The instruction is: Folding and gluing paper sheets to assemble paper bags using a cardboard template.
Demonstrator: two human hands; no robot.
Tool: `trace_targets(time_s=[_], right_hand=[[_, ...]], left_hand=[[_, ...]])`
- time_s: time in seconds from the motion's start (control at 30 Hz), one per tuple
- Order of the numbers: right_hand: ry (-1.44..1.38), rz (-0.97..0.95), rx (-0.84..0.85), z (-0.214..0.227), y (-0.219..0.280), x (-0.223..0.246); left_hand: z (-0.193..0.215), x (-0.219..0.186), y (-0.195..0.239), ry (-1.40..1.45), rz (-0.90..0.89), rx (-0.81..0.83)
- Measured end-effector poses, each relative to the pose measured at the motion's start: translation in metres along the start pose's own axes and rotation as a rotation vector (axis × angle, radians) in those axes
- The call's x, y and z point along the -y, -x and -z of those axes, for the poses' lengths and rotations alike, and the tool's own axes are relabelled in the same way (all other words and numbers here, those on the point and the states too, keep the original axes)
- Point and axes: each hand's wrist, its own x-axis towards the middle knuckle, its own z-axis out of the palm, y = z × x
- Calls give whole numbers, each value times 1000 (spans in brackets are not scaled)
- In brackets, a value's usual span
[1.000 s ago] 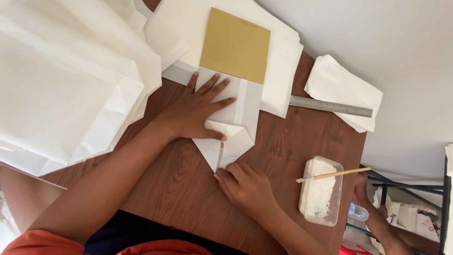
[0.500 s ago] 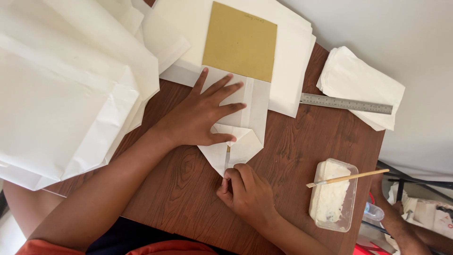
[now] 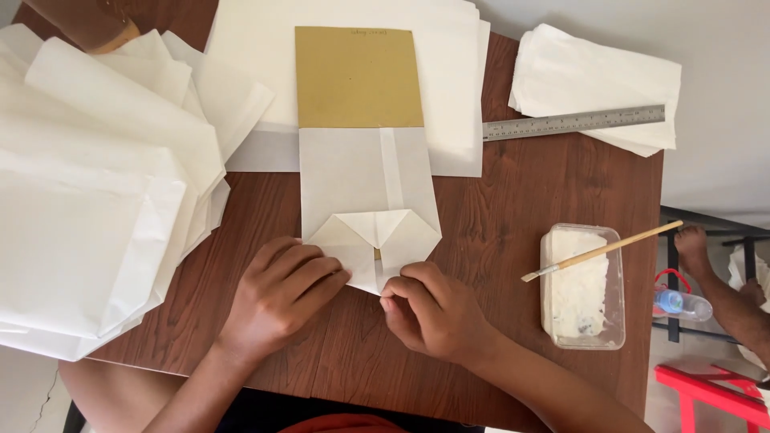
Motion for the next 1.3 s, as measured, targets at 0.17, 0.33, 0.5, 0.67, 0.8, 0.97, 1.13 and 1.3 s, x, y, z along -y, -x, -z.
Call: trace_targets(time_s=[0.17, 0.33, 0.5, 0.67, 0.8, 0.97, 1.13, 1.3], right_hand=[[49, 86, -17, 7, 6, -26], [-28, 191, 30, 7, -7, -33], [-238, 146, 55, -1, -3, -38], [-402, -95, 117, -7, -1, -34], [-375, -129, 132, -9, 1, -34], [-312, -133, 116, -10, 1, -34], [-354, -45, 96, -13, 2, -38], [-341, 58, 105, -13, 3, -39]], left_hand=[[0, -1, 12, -95, 0, -65], [-1, -3, 19, -37, 71, -65], [-6, -8, 30, 69, 187, 12], [-11, -9, 29, 159, 273, 15], [-12, -8, 30, 267, 329, -3], [-12, -7, 27, 248, 327, -10], [-12, -6, 29, 215, 340, 79], [-11, -7, 30, 274, 353, 59]])
